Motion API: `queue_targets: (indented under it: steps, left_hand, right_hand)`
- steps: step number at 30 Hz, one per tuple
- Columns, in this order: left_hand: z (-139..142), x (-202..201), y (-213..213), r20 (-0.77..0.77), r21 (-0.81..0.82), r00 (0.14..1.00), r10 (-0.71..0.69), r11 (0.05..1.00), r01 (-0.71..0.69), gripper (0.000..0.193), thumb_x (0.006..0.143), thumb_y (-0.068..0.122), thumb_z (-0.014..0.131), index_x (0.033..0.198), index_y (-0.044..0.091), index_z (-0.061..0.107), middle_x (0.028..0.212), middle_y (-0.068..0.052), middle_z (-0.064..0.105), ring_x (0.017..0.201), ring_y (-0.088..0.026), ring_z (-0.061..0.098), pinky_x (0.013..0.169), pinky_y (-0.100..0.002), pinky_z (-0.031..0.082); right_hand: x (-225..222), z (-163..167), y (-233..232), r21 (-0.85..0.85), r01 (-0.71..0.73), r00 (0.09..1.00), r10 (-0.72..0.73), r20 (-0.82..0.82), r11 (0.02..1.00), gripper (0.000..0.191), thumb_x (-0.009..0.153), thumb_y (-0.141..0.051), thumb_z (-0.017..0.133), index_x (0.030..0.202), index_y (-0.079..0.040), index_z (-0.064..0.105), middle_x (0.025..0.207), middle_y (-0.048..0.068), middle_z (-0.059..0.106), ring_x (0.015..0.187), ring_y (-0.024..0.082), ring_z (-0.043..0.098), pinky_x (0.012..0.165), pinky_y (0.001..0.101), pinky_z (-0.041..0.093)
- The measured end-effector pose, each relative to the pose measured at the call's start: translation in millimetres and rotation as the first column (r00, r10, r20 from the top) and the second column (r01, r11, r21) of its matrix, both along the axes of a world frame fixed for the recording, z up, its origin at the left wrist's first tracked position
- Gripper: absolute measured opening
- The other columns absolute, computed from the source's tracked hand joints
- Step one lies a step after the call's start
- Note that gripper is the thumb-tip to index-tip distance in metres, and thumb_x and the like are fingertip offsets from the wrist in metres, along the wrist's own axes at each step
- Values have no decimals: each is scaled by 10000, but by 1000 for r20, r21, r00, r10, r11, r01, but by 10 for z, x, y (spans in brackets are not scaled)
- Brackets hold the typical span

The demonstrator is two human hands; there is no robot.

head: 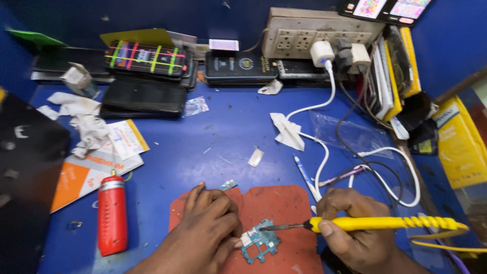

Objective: The person holds a phone motherboard steady on a red mat with one hand while using a yellow soldering iron with the other, touching the iron tip to points on the board to solder components. They occasionally reposition the board and continue soldering different spots on it.

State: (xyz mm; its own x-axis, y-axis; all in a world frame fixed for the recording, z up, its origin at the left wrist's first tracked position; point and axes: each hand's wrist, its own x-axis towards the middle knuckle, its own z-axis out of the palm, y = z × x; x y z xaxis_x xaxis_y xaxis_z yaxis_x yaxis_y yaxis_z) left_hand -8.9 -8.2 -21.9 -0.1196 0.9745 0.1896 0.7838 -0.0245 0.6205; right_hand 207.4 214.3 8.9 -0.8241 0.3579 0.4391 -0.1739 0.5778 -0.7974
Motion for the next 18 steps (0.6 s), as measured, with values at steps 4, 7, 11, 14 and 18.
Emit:
queue_targets:
  steps: [4, 7, 11, 14, 18]
  left_hand:
    - [0, -5, -12, 22, -27, 1000, 3, 1000, -3, 164, 780, 213, 782, 857, 88, 709, 1038, -92, 566, 1231, -332, 465, 1146, -670, 140]
    - [-41, -23, -17, 21, -25, 1000, -7, 1000, 7, 157, 785, 215, 784, 855, 94, 713, 1039, -77, 566, 1228, -310, 480, 1162, -668, 140]
    - [-132, -36, -17, 34, -18, 999, -10, 1000, 11, 155, 755, 211, 796, 840, 110, 714, 1033, -54, 570, 1223, -286, 494, 1166, -666, 150]
    - [-195, -51, 12, 28, 9, 1000, -11, 1000, 11, 169, 735, 215, 813, 830, 114, 716, 1023, -48, 575, 1234, -292, 493, 1151, -672, 152]
    - [-206, -59, 41, 19, 5, 1000, -6, 1000, 6, 178, 732, 234, 825, 811, 119, 715, 1003, -48, 575, 1231, -290, 495, 1150, -670, 156]
  right_hand:
    - [-2, -59, 22, -18, 2, 1000, -3, -7, 1000, 99, 873, -84, 667, 864, -49, 575, 716, 64, 685, 649, 119, 675, 611, 264, 553]
    - [5, -111, 67, 15, 23, 1000, -22, -18, 1000, 112, 849, -100, 685, 852, -58, 580, 699, 49, 677, 653, 118, 688, 605, 261, 555]
    - [9, -175, 126, 73, 5, 1000, -4, -10, 997, 100, 838, -102, 693, 839, -66, 600, 722, 47, 683, 727, 148, 682, 645, 274, 577]
    - [10, -208, 133, 9, -3, 1000, 3, -10, 1000, 87, 826, -89, 704, 823, -61, 622, 721, 54, 687, 682, 144, 684, 620, 278, 573]
    - [6, -200, 118, 21, 29, 999, -29, 18, 999, 95, 794, -94, 721, 815, -59, 635, 742, 64, 692, 651, 138, 693, 589, 273, 574]
